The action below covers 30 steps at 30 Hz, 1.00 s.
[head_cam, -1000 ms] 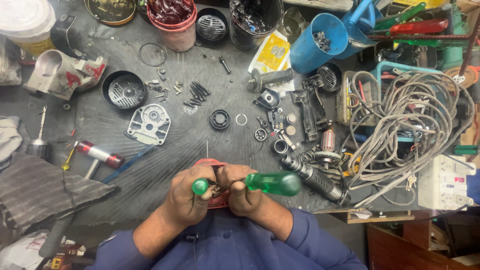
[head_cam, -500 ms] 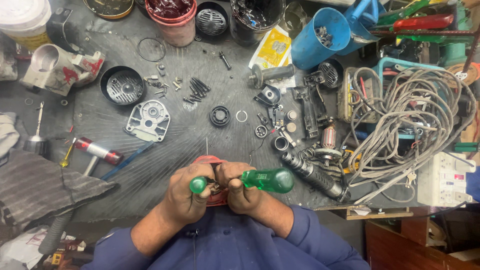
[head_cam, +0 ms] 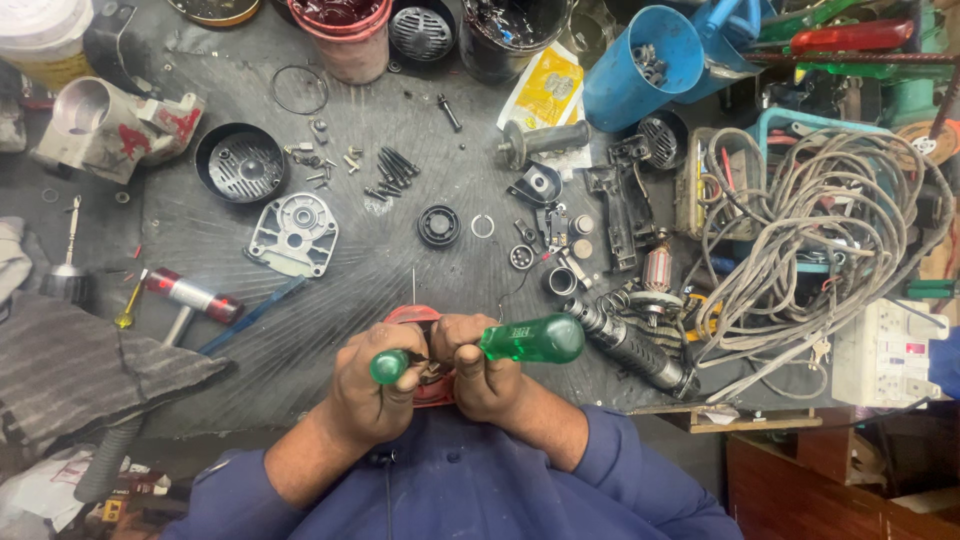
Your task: The person uses two green-handled screwdrivers to pry and unscrew parts inside a red motor housing on a cluttered workbench, repositioning the housing and switching screwdrivers as they work. They then set the housing aside and pick up and untangle a long power cable from the bench.
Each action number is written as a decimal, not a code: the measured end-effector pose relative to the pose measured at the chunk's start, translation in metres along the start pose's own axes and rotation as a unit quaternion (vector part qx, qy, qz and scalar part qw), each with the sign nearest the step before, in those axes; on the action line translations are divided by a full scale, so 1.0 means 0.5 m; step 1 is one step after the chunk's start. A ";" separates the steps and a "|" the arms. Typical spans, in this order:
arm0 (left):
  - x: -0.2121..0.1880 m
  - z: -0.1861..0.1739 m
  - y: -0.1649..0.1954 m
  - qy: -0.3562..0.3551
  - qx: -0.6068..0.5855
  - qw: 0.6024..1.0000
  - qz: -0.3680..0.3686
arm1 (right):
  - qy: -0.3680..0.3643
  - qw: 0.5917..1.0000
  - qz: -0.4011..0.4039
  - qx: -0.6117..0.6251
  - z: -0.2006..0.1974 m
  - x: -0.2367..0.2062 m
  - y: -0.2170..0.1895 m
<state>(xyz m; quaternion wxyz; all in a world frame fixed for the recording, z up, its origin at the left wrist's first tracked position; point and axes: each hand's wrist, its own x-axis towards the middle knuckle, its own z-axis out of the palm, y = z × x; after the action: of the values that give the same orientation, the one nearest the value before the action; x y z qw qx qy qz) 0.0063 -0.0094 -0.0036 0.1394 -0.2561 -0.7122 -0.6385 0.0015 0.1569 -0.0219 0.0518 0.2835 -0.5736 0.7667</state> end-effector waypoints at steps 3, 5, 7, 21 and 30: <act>0.002 0.000 -0.001 -0.002 -0.005 1.000 0.000 | -0.001 1.000 -0.005 -0.010 -0.003 -0.003 0.002; 0.001 0.000 0.000 -0.006 -0.011 1.000 -0.010 | -0.002 1.000 0.001 -0.014 -0.004 -0.004 0.001; 0.001 0.001 -0.002 -0.004 -0.013 1.000 -0.009 | 0.000 1.000 0.006 -0.013 -0.004 -0.003 0.001; 0.014 -0.008 -0.004 -0.039 0.006 0.999 0.015 | -0.065 0.993 0.030 -0.091 -0.013 0.018 -0.019; 0.018 -0.008 -0.015 -0.033 -0.014 0.999 -0.016 | -0.048 0.995 0.066 -0.048 -0.012 0.020 -0.021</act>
<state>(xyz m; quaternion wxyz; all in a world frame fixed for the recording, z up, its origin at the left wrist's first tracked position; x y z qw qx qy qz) -0.0055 -0.0119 -0.0047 0.1020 -0.2673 -0.7112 -0.6422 -0.0051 0.1632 -0.0091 -0.0132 0.2785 -0.6293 0.7255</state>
